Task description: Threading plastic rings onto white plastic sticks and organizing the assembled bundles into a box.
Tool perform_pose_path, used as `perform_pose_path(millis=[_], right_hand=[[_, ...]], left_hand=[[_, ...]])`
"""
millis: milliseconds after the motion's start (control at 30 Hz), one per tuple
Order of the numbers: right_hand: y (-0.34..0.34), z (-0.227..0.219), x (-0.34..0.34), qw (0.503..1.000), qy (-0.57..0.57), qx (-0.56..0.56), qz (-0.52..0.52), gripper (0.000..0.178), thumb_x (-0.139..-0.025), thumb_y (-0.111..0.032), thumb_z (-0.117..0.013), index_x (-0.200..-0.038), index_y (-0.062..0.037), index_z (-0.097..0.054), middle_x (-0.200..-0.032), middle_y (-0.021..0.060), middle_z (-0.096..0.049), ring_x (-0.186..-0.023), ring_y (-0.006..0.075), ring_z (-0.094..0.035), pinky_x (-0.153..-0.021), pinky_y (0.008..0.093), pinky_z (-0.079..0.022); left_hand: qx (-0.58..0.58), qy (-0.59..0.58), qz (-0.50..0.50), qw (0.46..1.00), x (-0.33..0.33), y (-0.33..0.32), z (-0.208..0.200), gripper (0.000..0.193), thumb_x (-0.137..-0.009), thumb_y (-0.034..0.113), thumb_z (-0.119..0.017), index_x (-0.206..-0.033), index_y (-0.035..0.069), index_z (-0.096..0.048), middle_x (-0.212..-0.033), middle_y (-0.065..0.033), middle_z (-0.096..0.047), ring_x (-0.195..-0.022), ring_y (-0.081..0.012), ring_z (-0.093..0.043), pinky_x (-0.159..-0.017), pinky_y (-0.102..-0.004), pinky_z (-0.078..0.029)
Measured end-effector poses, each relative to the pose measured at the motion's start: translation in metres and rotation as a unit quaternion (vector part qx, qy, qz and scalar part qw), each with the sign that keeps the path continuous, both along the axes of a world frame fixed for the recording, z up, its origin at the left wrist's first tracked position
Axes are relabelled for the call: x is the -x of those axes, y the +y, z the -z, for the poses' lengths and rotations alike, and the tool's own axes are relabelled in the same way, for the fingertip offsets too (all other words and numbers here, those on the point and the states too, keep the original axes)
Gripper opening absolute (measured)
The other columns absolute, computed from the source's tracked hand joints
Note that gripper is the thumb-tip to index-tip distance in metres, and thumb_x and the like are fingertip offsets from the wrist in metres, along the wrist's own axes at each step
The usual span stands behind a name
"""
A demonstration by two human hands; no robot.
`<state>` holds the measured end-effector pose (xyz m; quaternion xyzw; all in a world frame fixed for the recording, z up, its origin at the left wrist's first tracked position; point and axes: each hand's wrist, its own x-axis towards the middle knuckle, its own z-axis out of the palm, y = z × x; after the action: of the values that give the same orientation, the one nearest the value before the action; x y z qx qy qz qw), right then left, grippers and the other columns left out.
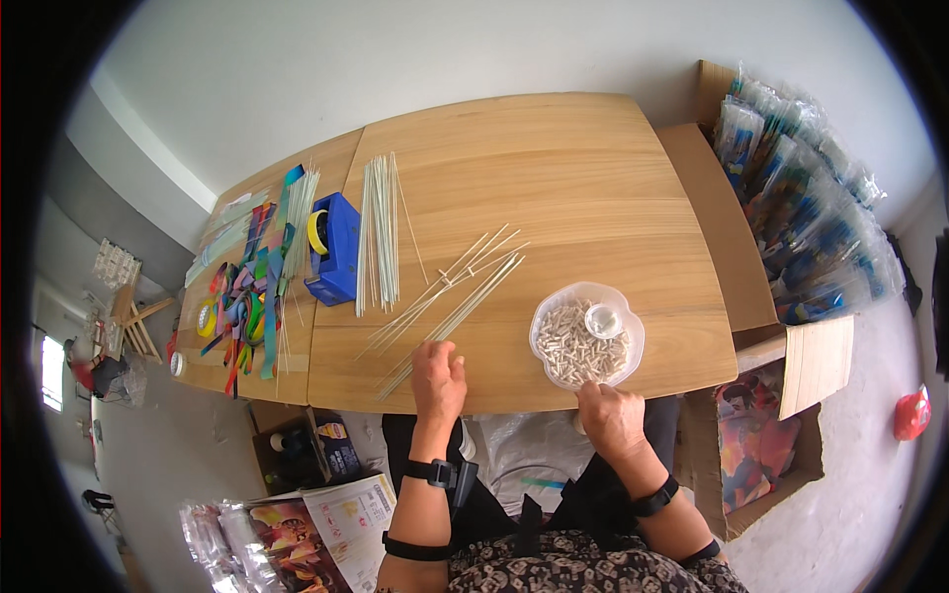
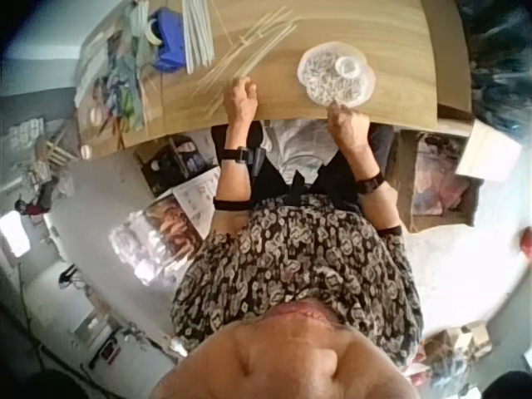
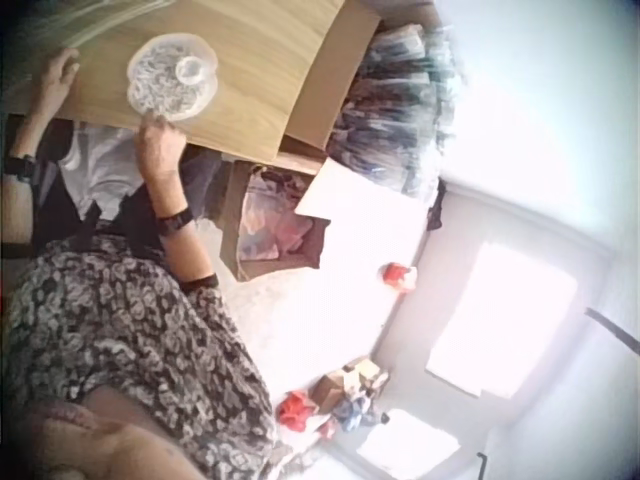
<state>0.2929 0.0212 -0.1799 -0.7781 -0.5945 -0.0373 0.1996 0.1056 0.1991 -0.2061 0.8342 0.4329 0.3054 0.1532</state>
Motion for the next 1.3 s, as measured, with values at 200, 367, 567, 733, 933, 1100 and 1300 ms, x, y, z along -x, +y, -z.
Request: perform_pose_path(millis=[200,367,567,733,933,1100,1300], right_hand=[[0.004,0.002,-0.009,1.000,0.017,0.009,0.003,0.010,-0.074,-0.011,-0.056,-0.070,-0.0083,-0.048,-0.057,0.0076,-0.056,-0.051,0.0264,-0.060,-0.044,0.0382,-0.047],[0.006,-0.028,-0.002,0.993,0.116,0.030,0.020,0.016,-0.073,-0.013,-0.063,-0.073,-0.0065,-0.049,-0.061,0.0098,-0.056,-0.055,0.0320,-0.059,-0.049,0.0409,-0.047],[0.009,-0.031,-0.009,0.984,0.144,-0.103,-0.007,0.011,-0.074,-0.008,-0.062,-0.076,-0.0042,-0.051,-0.068,0.0116,-0.052,-0.063,0.0316,-0.056,-0.053,0.0416,-0.046],[0.015,-0.030,0.018,0.958,0.244,-0.146,-0.042,0.008,-0.075,-0.006,-0.062,-0.073,-0.0040,-0.055,-0.066,0.0125,-0.056,-0.062,0.0321,-0.059,-0.051,0.0395,-0.047],[0.016,0.010,0.086,0.781,0.600,0.154,-0.080,0.021,-0.080,-0.009,-0.058,-0.097,0.0025,-0.061,-0.073,0.0126,-0.065,-0.071,0.0258,-0.064,-0.069,0.0344,-0.050],[0.043,0.073,0.123,0.431,0.896,0.105,0.010,0.031,-0.084,-0.012,-0.058,-0.113,-0.0021,-0.053,-0.094,0.0055,-0.064,-0.088,0.0212,-0.062,-0.082,0.0362,-0.049],[0.052,0.049,0.146,0.390,0.910,0.119,0.068,0.020,-0.086,-0.011,-0.057,-0.105,-0.0045,-0.058,-0.091,0.0069,-0.065,-0.082,0.0207,-0.063,-0.077,0.0355,-0.052]], left_hand=[[-0.035,0.072,-0.085,0.993,0.023,0.033,0.006,0.033,-0.065,0.010,-0.074,-0.091,0.004,-0.054,-0.095,-0.0143,-0.052,-0.096,-0.0356,-0.047,-0.081,-0.0449,-0.040],[-0.038,0.103,-0.059,0.992,0.024,0.039,0.003,0.034,-0.065,0.010,-0.075,-0.092,0.005,-0.055,-0.095,-0.0127,-0.051,-0.095,-0.0337,-0.047,-0.079,-0.0442,-0.039],[0.028,0.069,-0.048,0.996,0.007,0.039,0.004,0.020,-0.067,0.007,-0.072,-0.079,0.006,-0.056,-0.083,-0.0118,-0.054,-0.086,-0.0327,-0.050,-0.075,-0.0413,-0.041],[0.055,0.127,0.029,0.990,0.009,0.043,-0.003,0.013,-0.070,0.003,-0.066,-0.075,0.002,-0.054,-0.083,-0.0153,-0.057,-0.083,-0.0334,-0.051,-0.073,-0.0421,-0.041],[-0.006,0.186,0.086,0.979,0.015,0.002,-0.007,0.011,-0.072,0.003,-0.062,-0.078,-0.002,-0.054,-0.084,-0.0189,-0.056,-0.083,-0.0354,-0.052,-0.075,-0.0433,-0.042],[0.006,0.202,0.061,0.978,0.014,-0.035,-0.007,0.013,-0.072,0.005,-0.063,-0.079,-0.002,-0.055,-0.082,-0.0181,-0.057,-0.083,-0.0337,-0.053,-0.076,-0.0428,-0.043],[0.056,0.220,0.038,0.973,0.021,-0.052,-0.015,0.012,-0.075,0.009,-0.060,-0.075,-0.002,-0.056,-0.078,-0.0180,-0.060,-0.079,-0.0353,-0.055,-0.071,-0.0427,-0.045]])
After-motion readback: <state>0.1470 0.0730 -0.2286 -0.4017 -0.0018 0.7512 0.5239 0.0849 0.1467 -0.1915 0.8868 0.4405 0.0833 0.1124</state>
